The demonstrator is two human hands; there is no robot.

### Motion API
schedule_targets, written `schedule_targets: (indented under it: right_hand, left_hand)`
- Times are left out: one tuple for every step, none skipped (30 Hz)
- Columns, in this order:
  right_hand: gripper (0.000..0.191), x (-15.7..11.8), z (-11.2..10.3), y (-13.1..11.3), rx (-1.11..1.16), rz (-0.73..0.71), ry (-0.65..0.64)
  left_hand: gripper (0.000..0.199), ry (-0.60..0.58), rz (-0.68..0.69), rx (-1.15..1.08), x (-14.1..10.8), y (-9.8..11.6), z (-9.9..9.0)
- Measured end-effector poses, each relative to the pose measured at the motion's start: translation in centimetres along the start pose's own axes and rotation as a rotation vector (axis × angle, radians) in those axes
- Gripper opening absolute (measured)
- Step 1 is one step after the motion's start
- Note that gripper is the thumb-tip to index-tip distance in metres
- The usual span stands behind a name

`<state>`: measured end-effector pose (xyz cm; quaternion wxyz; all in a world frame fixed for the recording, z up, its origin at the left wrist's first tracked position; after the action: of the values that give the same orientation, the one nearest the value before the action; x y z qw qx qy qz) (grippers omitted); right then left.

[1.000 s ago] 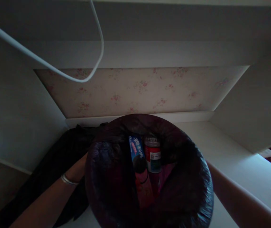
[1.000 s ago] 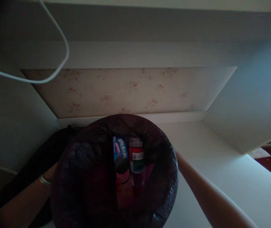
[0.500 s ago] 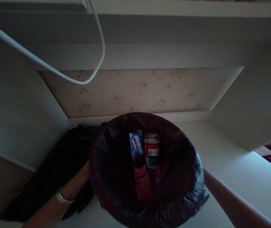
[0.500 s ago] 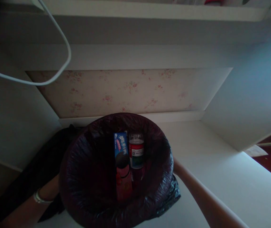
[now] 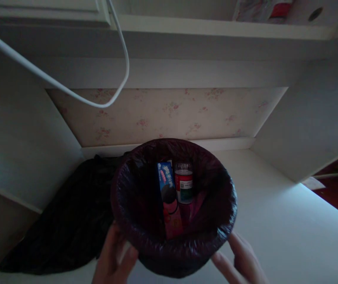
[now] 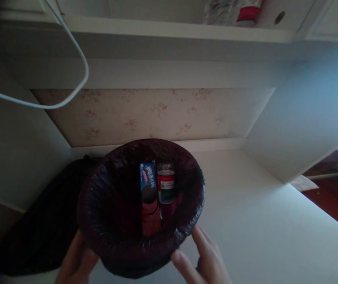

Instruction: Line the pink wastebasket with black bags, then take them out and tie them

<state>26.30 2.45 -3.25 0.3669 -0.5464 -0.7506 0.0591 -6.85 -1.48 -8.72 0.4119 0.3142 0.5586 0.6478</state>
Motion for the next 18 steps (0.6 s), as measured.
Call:
schedule_targets:
  right_hand:
    - [0.042,0.0,1.0,-0.7,0.000,-0.004,-0.016]
    - [0.037,0.2,1.6,-1.3,0.013,-0.001,-0.019]
    - [0.030,0.5,2.0,-1.8,0.033,-0.001,-0.012]
    - [0.024,0.9,2.1,-2.3,0.055,-0.016,0.004]
    - [0.018,1.1,2.0,-2.9,0.070,-0.040,0.021]
    - [0.015,1.3,1.8,-3.5,0.079,-0.074,0.039]
    - [0.012,1.4,1.6,-4.1,0.086,-0.111,0.053]
    - [0.010,1.4,1.4,-4.7,0.093,-0.152,0.065]
    - [0.011,1.4,1.3,-5.3,0.101,-0.192,0.079]
    - [0.013,1.3,1.2,-5.8,0.110,-0.229,0.090]
    - [0.015,1.1,1.2,-6.1,0.117,-0.256,0.099]
    - [0.016,1.0,1.3,-6.4,0.123,-0.275,0.106]
    - [0.016,0.9,1.5,-6.4,0.127,-0.285,0.111]
    - [0.016,0.7,1.7,-6.4,0.129,-0.289,0.121]
    - [0.015,0.5,1.9,-6.3,0.128,-0.295,0.131]
    - [0.015,0.3,2.3,-6.2,0.122,-0.313,0.135]
    - [0.015,0.0,2.6,-6.1,0.113,-0.338,0.142]
    - [0.016,-0.4,2.9,-6.1,0.107,-0.368,0.154]
  left_hand:
    - [0.070,0.010,-0.023,-0.034,-0.7,-1.0,1.2]
    - [0.072,-0.014,-0.027,-0.041,-1.2,-1.6,2.5]
    - [0.072,-0.036,-0.029,-0.041,-1.5,-2.1,3.5]
    - [0.071,-0.060,-0.030,-0.031,-1.6,-2.4,4.2]
    - [0.068,-0.079,-0.033,-0.016,-1.6,-2.6,4.5]
    - [0.064,-0.096,-0.041,0.005,-1.4,-2.8,4.4]
    - [0.058,-0.110,-0.047,0.033,-1.3,-2.9,4.1]
    - [0.051,-0.122,-0.047,0.066,-1.1,-2.9,3.6]
    - [0.045,-0.136,-0.039,0.098,-0.9,-2.9,3.1]
    - [0.039,-0.151,-0.016,0.127,-0.7,-2.7,2.7]
    - [0.034,-0.158,0.014,0.154,-0.5,-2.5,2.3]
    - [0.030,-0.149,0.050,0.176,-0.4,-2.2,1.8]
    - [0.026,-0.123,0.089,0.195,-0.2,-1.9,1.3]
    - [0.023,-0.093,0.129,0.216,-0.1,-1.6,0.9]
    - [0.019,-0.060,0.169,0.238,0.0,-1.3,0.4]
    - [0.018,-0.030,0.205,0.263,0.1,-1.0,0.0]
    - [0.018,-0.009,0.237,0.290,0.2,-0.9,-0.4]
    - [0.017,-0.010,0.263,0.322,0.4,-0.8,-0.6]
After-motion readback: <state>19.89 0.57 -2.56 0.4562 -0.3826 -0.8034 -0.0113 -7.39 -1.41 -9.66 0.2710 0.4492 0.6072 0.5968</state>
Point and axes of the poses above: each hand's wrist, its own x-axis towards the middle knuckle, its own z-axis out of the palm, y = z × x, the point moved 9 cm from there along x, towards the middle knuckle, and after that the axes turned 15 degrees about -x, right-handed, at the moved point
